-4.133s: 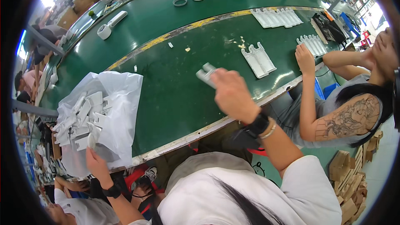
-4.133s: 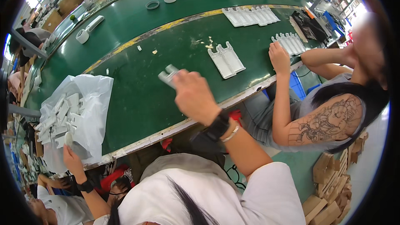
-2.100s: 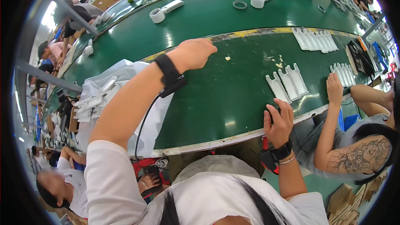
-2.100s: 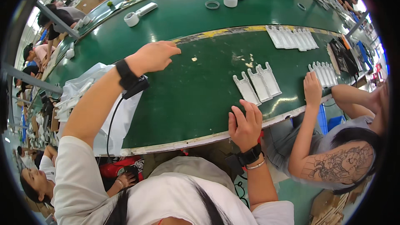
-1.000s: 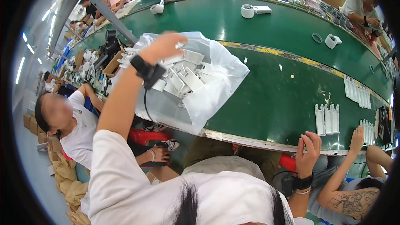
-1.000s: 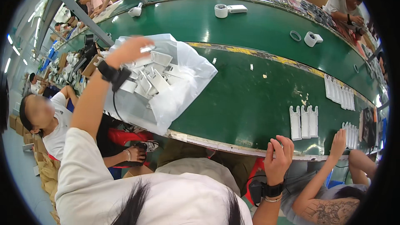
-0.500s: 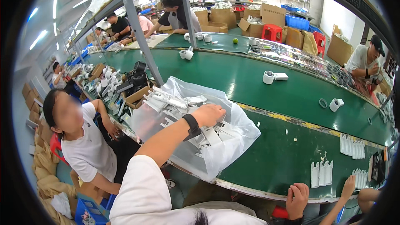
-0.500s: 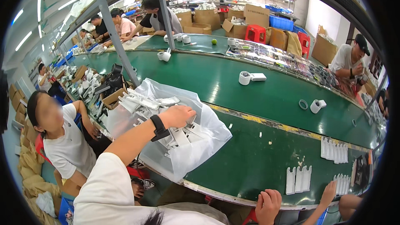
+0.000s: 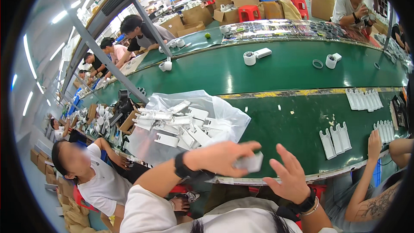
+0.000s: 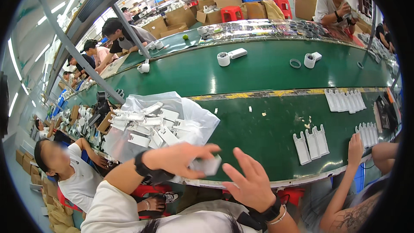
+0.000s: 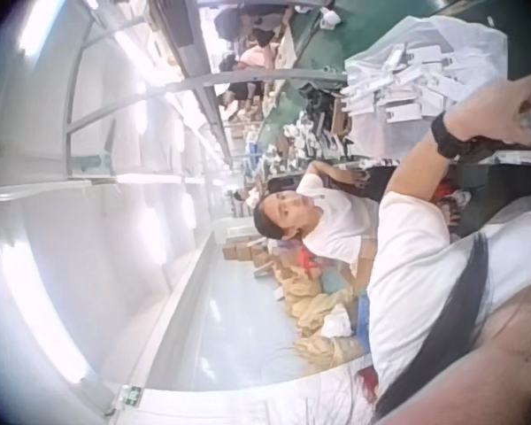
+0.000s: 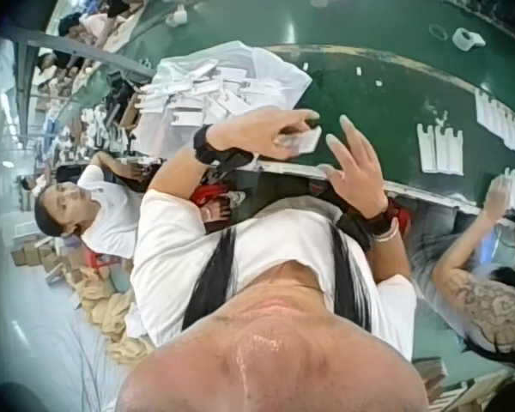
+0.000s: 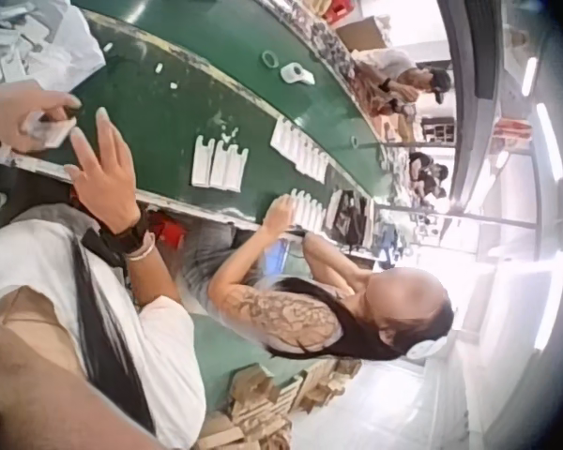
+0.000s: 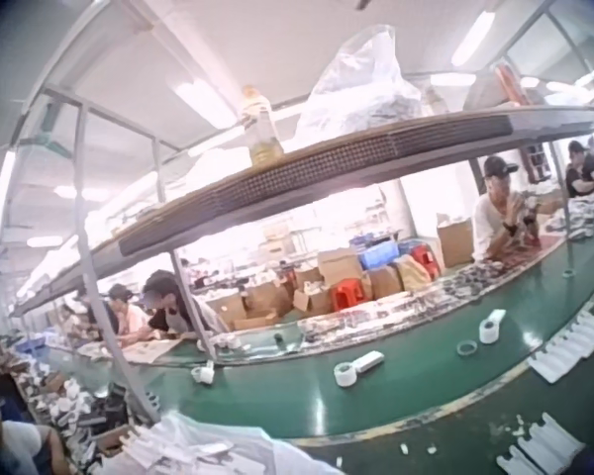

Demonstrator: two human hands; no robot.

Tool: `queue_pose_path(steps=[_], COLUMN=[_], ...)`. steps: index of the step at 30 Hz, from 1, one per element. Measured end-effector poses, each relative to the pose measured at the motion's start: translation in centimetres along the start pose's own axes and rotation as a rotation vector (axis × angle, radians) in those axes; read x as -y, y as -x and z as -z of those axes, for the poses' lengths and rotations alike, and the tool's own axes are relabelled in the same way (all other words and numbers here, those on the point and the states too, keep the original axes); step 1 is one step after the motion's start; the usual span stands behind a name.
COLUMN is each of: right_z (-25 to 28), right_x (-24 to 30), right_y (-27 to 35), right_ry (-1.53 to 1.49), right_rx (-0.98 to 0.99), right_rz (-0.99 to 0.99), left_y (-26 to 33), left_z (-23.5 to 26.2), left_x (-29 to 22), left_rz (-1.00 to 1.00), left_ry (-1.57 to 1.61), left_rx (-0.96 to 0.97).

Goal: Assembling small white plastic electronic or component housings at a factory production line.

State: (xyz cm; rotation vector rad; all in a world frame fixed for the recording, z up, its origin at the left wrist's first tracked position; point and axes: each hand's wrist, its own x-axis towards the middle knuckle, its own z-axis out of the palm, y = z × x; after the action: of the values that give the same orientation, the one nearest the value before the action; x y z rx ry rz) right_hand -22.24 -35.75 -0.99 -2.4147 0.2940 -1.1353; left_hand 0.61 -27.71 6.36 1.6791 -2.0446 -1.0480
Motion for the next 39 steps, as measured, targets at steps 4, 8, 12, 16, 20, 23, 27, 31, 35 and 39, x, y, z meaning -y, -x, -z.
queue_pose_path(steps=[4, 8, 12, 16, 20, 23, 27, 31, 35, 39], right_z=[0.7, 2.1, 2.5, 0.5, 0.8, 0.8, 1.1, 1.0, 1.5, 2.7], right_x=[-1.4, -4.1, -7.1, -6.8, -7.1, -7.3, -6.9, -6.2, -5.7, -5.2], right_y=[1.8, 4.3, 6.2, 7.2, 7.6, 7.9, 8.2, 7.9, 7.1, 6.0], right_ry=[-0.012, -0.045, 0.422, 0.417, 0.363, 0.329, 0.319, 0.36, 0.338, 0.136], right_rx=[0.093, -0.207, -0.077, 0.179, 0.187, 0.138, 0.126, 0.144, 0.177, -0.082], right_rz=[0.057, -0.294, -0.201, -0.241, -0.251, -0.233, -0.225, -0.23, -0.229, -0.345], left_y=[-3.5, -5.6, -9.9, -15.7, -19.5, -21.5, -22.4, -22.0, -19.7, -14.5], left_z=[-4.5, -4.1, -1.3, -1.1, -2.0, -1.9, -1.9, -2.6, -2.8, -5.4], left_x=[-0.1, -0.1, 0.1, 5.5, 8.4, 9.1, 11.4, 10.4, 8.9, 1.1], left_rz=[-0.072, -0.167, -0.078, 0.011, 0.054, 0.14, 0.178, 0.123, 0.045, -0.177], left_ry=[0.25, -0.011, -0.091, -0.211, -0.477, -0.569, -0.796, -0.586, -0.37, 0.268], left_rx=[0.101, -0.297, -0.607, -0.569, -0.578, -0.572, -0.395, -0.487, -0.536, -0.463])
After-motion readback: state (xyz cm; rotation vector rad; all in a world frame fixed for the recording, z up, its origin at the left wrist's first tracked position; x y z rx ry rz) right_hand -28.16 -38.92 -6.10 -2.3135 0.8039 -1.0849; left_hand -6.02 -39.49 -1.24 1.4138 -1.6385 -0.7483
